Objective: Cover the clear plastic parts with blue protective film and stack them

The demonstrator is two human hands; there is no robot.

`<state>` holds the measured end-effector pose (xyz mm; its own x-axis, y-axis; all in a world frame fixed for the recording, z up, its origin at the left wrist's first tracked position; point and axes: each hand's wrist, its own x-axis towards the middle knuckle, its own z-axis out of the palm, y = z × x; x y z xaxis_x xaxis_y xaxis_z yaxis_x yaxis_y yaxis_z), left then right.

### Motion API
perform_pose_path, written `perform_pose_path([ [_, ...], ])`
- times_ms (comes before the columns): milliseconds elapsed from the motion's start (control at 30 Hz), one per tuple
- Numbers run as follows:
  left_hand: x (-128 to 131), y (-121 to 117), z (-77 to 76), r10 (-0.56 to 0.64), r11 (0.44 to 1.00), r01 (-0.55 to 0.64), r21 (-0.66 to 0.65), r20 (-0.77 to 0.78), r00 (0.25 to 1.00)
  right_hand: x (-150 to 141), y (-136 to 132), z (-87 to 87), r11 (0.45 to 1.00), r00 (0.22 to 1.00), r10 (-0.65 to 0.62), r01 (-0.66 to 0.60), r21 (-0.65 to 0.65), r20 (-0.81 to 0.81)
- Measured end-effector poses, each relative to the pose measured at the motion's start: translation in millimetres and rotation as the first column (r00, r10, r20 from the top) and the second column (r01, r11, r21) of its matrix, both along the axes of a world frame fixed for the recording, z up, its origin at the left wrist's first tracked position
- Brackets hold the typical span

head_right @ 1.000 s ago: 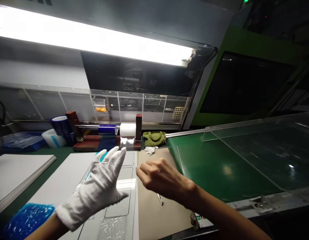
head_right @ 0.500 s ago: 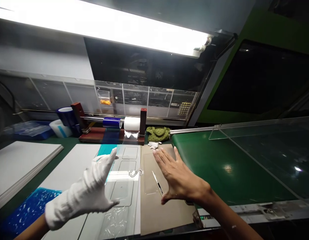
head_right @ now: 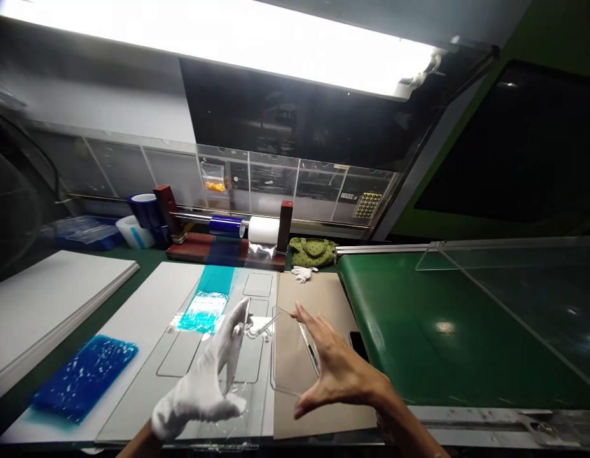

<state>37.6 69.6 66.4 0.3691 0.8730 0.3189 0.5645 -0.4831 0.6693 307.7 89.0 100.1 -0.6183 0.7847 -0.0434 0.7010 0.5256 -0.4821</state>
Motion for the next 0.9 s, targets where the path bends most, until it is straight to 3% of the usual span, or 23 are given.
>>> perform_pose_path([
  [67,-11.7,6.7,15.0,-0.081,0.996,0.078,-0.035,-0.080,0.993,5.8,-0.4,11.8,0.998,0.998,-0.034,0.031,0.058,0.059],
  [167,-23.9,20.6,39.3,-0.104,0.991,0.130,0.040,-0.395,0.913,1.9,-3.5,38.3,0.972,0.983,-0.051,0.008,0.237,0.174],
  [267,-12.7,29.0,50.6,0.040,0.985,0.076,0.153,-0.639,0.768,-21.6,-8.8,60.9,0.897,0.959,-0.053,-0.077,0.435,0.279],
  [367,8.8,27.6,50.4,0.180,0.966,0.006,0.259,-0.688,0.703,-41.3,-12.5,68.7,0.843,0.941,-0.070,-0.122,0.523,0.331],
  [433,13.9,24.3,49.1,0.192,0.964,-0.004,0.267,-0.681,0.706,-39.3,-14.6,64.5,0.857,0.942,-0.076,-0.107,0.504,0.328],
  [533,2.4,17.9,45.6,0.058,0.991,0.032,0.132,-0.627,0.777,-16.3,-20.4,45.9,0.931,0.965,-0.103,0.009,0.364,0.240],
  [633,-11.9,8.2,35.7,-0.182,0.981,0.145,-0.129,-0.353,0.918,6.1,-29.3,19.8,0.992,0.991,-0.117,0.112,0.066,0.070],
  [733,-12.7,2.1,25.4,-0.302,0.910,0.272,-0.314,-0.050,0.952,11.2,-37.4,4.2,0.978,0.990,-0.135,0.129,-0.161,-0.028],
  [800,-10.7,5.1,25.3,-0.324,0.897,0.291,-0.333,-0.048,0.945,9.4,-41.6,6.8,0.971,0.983,-0.184,0.180,-0.155,-0.015],
  [900,-15.6,17.7,39.4,-0.354,0.921,0.288,-0.262,-0.258,0.899,10.3,-48.1,23.8,0.972,0.972,-0.236,0.236,-0.005,0.025],
])
